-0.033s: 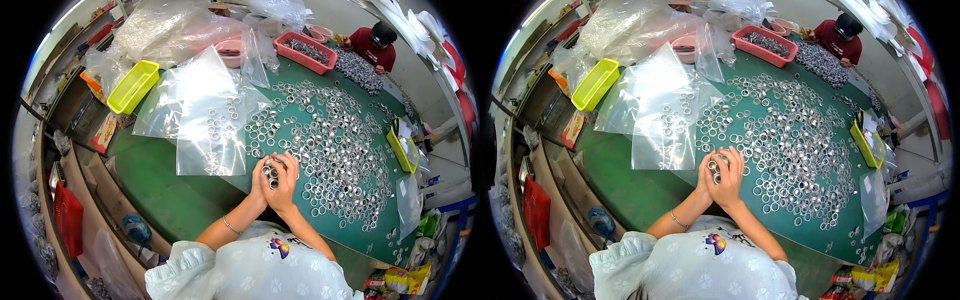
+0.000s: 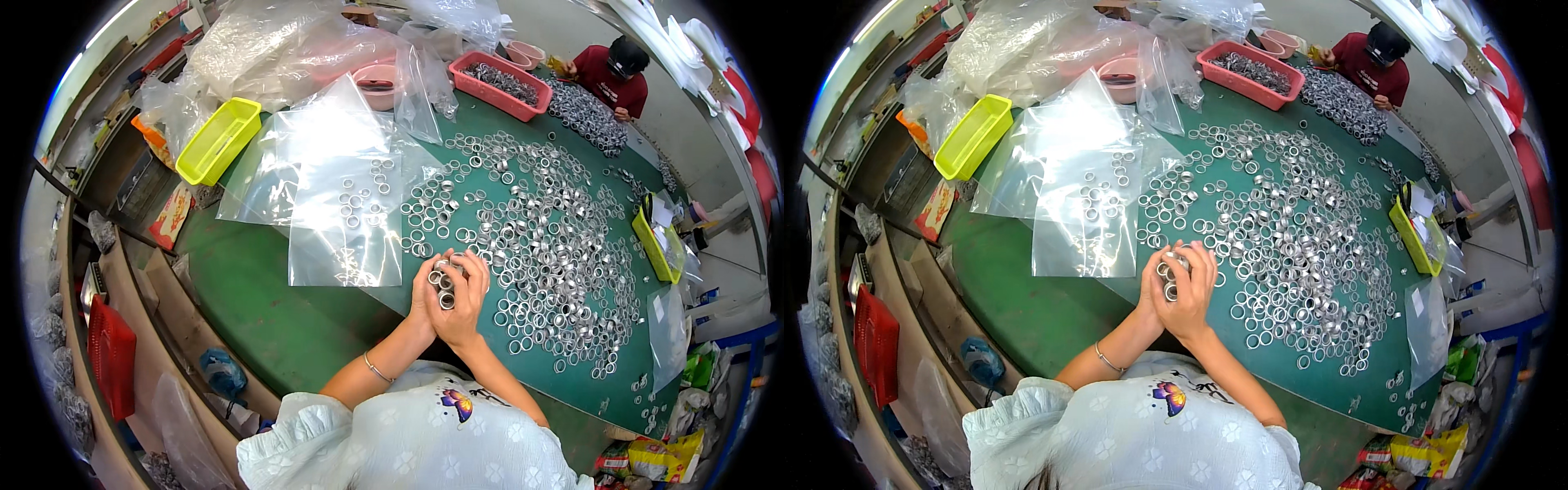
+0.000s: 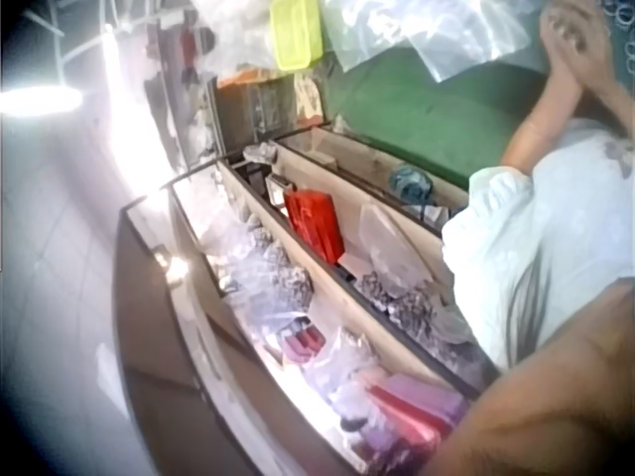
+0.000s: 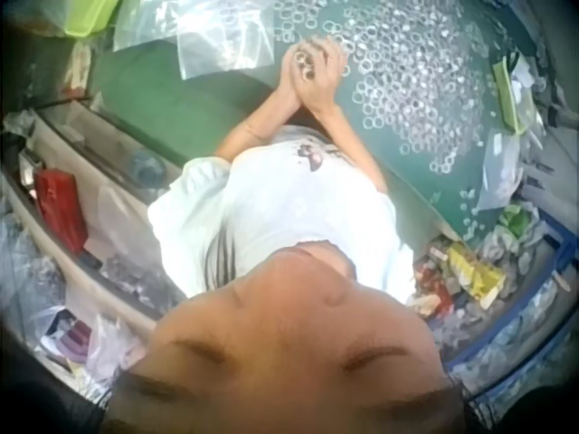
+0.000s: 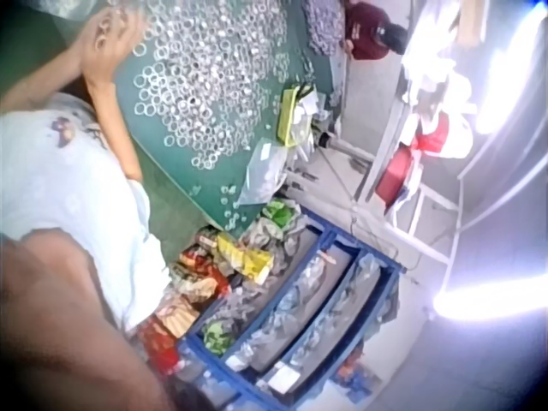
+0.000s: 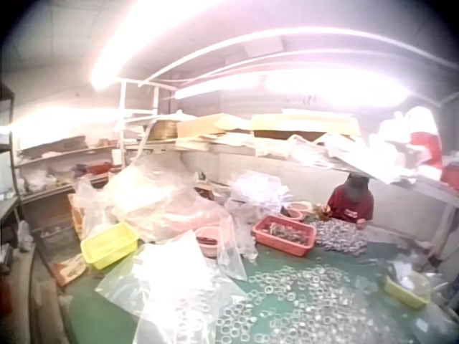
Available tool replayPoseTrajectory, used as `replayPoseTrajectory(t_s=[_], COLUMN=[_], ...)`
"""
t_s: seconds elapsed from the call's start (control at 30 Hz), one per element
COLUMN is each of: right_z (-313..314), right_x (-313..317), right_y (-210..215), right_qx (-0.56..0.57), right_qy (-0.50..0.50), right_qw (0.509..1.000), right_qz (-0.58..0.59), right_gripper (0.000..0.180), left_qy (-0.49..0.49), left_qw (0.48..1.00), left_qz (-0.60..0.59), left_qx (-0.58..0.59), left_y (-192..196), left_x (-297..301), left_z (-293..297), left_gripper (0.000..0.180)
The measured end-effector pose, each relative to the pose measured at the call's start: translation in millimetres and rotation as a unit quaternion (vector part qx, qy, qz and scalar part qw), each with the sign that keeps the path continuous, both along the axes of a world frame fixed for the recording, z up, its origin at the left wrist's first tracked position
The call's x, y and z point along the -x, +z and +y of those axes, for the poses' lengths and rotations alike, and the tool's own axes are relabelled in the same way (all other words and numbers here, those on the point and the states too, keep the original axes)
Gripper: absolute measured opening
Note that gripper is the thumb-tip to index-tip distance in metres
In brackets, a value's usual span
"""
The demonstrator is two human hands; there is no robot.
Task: The person sorts small metal rings on a green work table, picking them up from a large pile, placing some into plastic bags, and moving others onto shelves.
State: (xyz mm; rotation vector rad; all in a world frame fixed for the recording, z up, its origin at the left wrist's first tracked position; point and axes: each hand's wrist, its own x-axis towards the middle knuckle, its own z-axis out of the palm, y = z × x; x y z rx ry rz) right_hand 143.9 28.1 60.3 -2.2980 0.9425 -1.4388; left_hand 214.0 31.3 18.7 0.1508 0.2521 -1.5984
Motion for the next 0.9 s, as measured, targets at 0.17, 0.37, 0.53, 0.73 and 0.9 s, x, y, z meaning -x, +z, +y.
replayPoseTrajectory(t_s=[0.17,0.37,0.53,0.73,0.9], right_z=[-1.4,-0.7,-15.2,-22.4,-18.4], right_x=[1.5,8.1,14.7,-9.2,-58.1], right_y=[-15.7,-20.6,-16.1,-16.5,-15.2], right_qx=[-0.075,-0.106,-0.263,-0.133,0.017], right_qy=[0.012,0.012,0.051,0.227,0.296], right_qw=[0.993,0.978,0.918,0.961,0.935], right_qz=[-0.088,-0.18,-0.294,0.088,0.194], right_gripper=[0.044,0.035,0.033,0.037,0.037], left_qy=[-0.007,0.001,0.012,0.098,0.184], left_qw=[0.999,0.992,0.982,0.981,0.972], left_qz=[-0.011,0.128,0.189,0.162,0.128], left_qx=[-0.045,-0.01,0.011,-0.042,-0.07], left_y=[-6.8,14.3,30.8,36.2,35.1], left_x=[-5.0,-9.0,-33.7,-70.3,-96.2], left_z=[-7.3,-9.0,16.0,81.9,124.6], left_gripper=[0.024,0.019,0.017,0.019,0.017])
